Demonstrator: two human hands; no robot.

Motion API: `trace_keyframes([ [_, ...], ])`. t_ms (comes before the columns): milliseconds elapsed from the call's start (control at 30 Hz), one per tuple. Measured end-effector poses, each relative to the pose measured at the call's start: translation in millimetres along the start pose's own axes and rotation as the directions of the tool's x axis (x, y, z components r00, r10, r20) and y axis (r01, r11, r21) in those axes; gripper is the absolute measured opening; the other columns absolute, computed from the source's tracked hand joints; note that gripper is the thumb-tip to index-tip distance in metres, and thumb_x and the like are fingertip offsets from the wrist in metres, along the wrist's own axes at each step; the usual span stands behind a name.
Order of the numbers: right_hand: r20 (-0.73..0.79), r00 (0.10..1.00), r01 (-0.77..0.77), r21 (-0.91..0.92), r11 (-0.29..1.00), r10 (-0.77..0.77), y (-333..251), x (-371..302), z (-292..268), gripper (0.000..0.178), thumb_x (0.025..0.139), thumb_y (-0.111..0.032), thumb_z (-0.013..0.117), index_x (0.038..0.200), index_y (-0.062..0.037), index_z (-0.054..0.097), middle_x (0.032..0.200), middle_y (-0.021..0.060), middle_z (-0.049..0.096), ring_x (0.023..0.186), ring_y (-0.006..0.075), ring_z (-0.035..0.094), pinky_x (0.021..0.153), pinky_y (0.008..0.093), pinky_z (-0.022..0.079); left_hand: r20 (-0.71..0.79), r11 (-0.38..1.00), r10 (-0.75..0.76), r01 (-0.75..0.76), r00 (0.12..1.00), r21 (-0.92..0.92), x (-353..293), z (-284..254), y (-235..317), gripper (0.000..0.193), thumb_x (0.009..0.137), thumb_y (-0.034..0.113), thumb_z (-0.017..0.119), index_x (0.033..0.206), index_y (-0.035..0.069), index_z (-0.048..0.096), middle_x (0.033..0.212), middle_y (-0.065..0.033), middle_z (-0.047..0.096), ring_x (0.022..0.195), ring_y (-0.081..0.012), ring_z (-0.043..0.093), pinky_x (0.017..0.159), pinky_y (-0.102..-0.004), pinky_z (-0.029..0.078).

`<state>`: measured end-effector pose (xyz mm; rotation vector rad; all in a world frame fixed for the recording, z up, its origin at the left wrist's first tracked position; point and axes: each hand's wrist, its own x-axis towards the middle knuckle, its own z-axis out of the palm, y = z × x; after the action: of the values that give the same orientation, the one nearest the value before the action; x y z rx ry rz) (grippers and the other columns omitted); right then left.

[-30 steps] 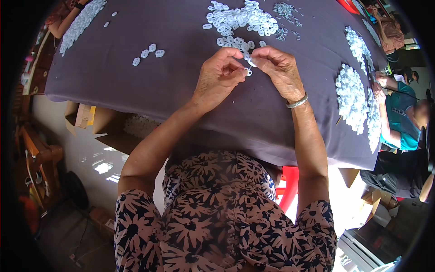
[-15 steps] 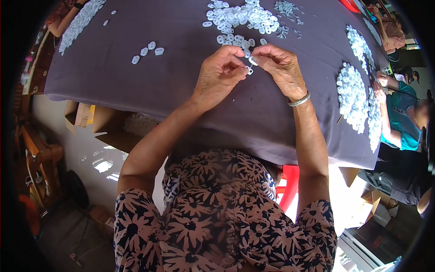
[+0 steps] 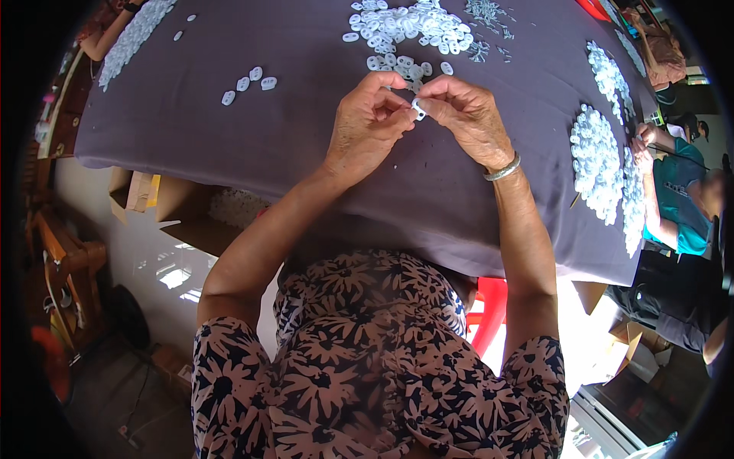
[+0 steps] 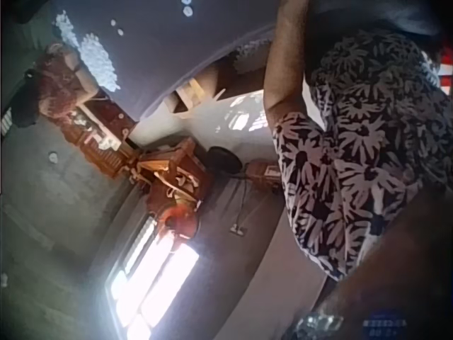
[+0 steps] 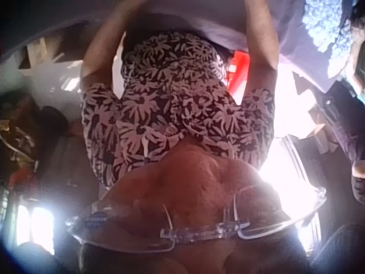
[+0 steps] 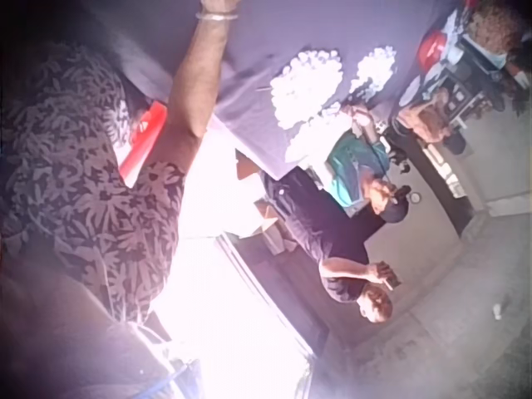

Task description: The person assembles plastic components by hand, inserting small pins into plastic clips and setting the assembled pieces onto the table.

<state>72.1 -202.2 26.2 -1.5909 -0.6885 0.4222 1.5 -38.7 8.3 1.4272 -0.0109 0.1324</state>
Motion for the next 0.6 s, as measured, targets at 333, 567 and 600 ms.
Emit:
trace_keyframes([
  [333, -0.004, 1.000, 0.030, 0.050, 0.998, -0.030, -0.7, -1.8, 8.5, 0.019, 0.080, 0.005, 0.066, 0.097, -0.0013, 0.061, 0.086, -0.0010, 0.061, 0.069, 0.0037, 0.053, 0.063, 0.0179, 0.046, -0.060, 0.994, -0.056, 0.050, 0.997, -0.101, 0.5, -4.5, -0.9, 0.029, 0.084, 0.005, 0.066, 0.110, 0.006, 0.053, 0.083, -0.0036, 0.066, 0.074, -0.0086, 0.061, 0.059, -0.0218, 0.046],
  [567, -0.081, 0.974, 0.170, -0.358, 0.918, -0.211, 0.3, -2.5, 10.3, 0.025, 0.073, 0.004, 0.073, 0.095, -0.0025, 0.063, 0.082, -0.0017, 0.061, 0.062, 0.0006, 0.051, 0.053, 0.0165, 0.043, -0.035, 0.993, -0.054, 0.050, 0.998, -0.103, -0.8, -5.5, 2.9, 0.021, 0.083, 0.008, 0.068, 0.103, 0.007, 0.060, 0.084, -0.0019, 0.066, 0.078, -0.0078, 0.060, 0.064, -0.0236, 0.045],
  [600, -0.081, 0.974, 0.169, -0.358, 0.918, -0.211, -0.3, -2.5, 11.2, 0.025, 0.073, 0.004, 0.073, 0.095, -0.0025, 0.063, 0.082, -0.0017, 0.061, 0.062, 0.0006, 0.051, 0.053, 0.0165, 0.043, -0.035, 0.993, -0.054, 0.050, 0.998, -0.103, -0.6, -6.0, 3.4, 0.021, 0.083, 0.008, 0.068, 0.103, 0.007, 0.060, 0.084, -0.0019, 0.066, 0.078, -0.0078, 0.060, 0.064, -0.0236, 0.045],
])
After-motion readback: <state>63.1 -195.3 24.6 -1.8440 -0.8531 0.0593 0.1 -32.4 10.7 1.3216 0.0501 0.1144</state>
